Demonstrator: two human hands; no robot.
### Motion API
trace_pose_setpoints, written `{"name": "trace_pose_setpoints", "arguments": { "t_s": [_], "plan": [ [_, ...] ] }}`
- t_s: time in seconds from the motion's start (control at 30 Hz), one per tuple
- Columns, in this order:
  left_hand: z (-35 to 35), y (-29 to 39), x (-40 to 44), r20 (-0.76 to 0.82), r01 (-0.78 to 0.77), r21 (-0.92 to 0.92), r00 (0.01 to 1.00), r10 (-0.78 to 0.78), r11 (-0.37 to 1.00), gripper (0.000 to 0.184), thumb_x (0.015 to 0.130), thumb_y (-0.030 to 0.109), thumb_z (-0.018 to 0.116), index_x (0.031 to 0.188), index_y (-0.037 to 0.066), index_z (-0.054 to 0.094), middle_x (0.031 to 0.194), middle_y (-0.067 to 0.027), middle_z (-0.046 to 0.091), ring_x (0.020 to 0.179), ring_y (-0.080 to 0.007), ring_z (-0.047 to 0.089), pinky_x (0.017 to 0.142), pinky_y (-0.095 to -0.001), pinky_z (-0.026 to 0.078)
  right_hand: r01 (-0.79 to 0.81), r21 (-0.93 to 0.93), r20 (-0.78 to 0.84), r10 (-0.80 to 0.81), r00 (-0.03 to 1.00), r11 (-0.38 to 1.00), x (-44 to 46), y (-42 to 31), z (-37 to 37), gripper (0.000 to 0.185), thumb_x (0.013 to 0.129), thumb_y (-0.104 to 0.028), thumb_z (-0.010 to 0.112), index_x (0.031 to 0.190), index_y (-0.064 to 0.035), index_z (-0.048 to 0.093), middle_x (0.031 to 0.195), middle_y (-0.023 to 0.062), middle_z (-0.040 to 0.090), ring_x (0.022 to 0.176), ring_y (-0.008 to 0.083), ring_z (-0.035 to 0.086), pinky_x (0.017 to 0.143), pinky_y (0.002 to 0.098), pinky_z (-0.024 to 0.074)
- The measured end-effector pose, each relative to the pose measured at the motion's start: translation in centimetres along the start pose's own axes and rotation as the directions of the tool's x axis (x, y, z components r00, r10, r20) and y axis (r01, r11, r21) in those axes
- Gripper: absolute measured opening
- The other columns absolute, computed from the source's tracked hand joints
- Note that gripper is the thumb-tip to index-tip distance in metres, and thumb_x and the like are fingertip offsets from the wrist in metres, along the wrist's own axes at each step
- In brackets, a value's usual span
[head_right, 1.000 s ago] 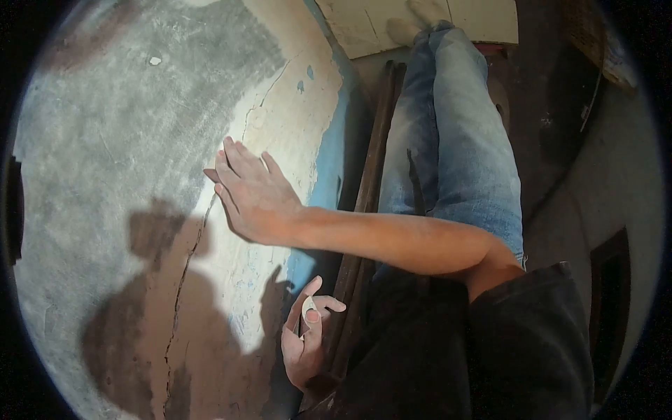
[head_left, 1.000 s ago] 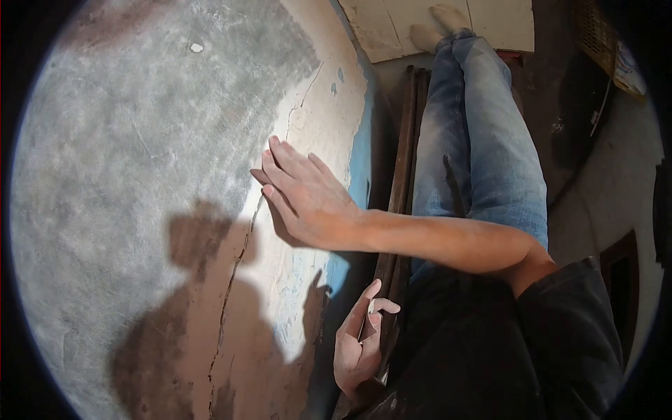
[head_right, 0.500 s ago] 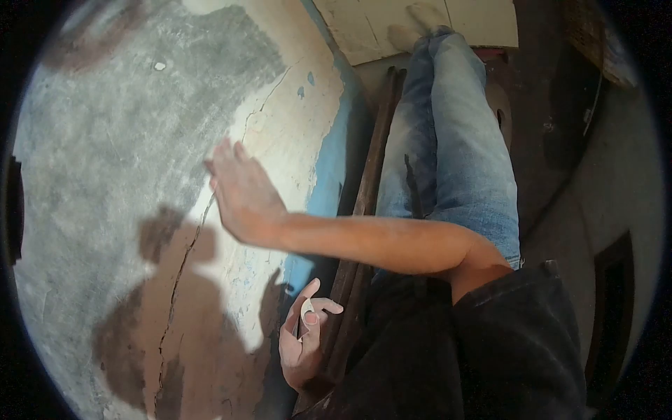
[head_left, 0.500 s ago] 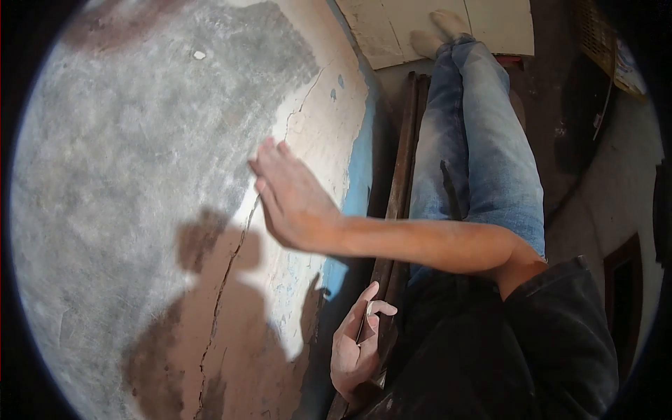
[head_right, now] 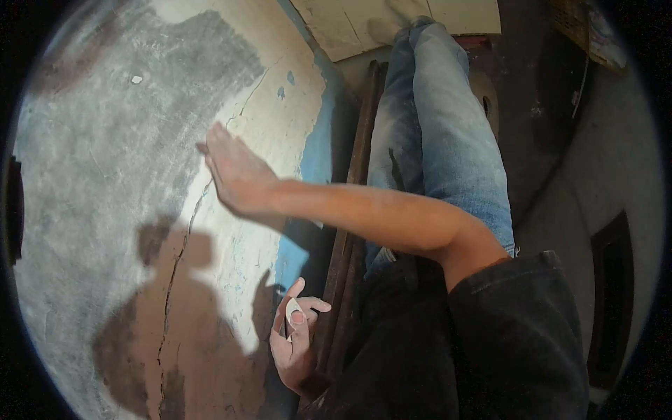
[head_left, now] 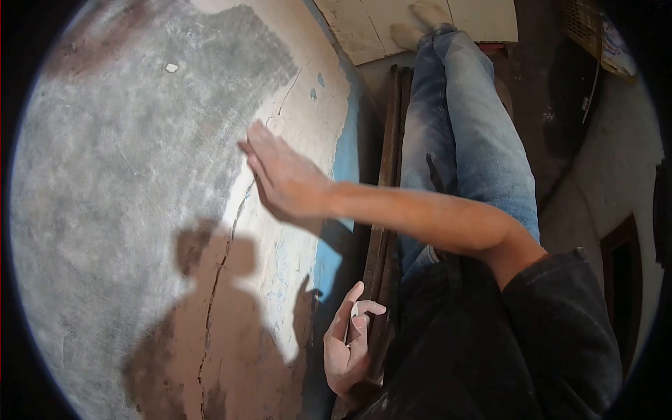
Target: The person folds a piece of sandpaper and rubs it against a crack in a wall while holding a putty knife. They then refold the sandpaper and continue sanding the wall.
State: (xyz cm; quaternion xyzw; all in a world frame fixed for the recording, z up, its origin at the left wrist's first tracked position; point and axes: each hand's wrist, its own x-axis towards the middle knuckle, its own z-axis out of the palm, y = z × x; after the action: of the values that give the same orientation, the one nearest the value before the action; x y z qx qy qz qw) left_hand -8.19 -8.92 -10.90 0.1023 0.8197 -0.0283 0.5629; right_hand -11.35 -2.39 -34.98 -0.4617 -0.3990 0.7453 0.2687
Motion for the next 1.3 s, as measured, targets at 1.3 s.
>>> {"name": "trace_pose_setpoints", "arguments": {
  "t_s": [1.3],
  "plan": [
    [-0.3, 0.8, 0.5, -0.001, -0.003, -0.011, 1.0, 0.003, 1.0, 0.056, 0.099, 0.037, 0.05, 0.13, -0.01, 0.047, 0.092, -0.011, 0.065, 0.086, -0.0144, 0.057, 0.083, -0.027, 0.042, 0.032, -0.045, -0.217, -0.041, 0.975, 0.998, 1.5, 1.4, 1.1, 0.043, 0.102, -0.023, 0.028, 0.127, 0.0081, 0.044, 0.131, 0.0356, 0.041, 0.124, 0.0453, 0.043, 0.108, 0.046, 0.0345]
  ]
}}
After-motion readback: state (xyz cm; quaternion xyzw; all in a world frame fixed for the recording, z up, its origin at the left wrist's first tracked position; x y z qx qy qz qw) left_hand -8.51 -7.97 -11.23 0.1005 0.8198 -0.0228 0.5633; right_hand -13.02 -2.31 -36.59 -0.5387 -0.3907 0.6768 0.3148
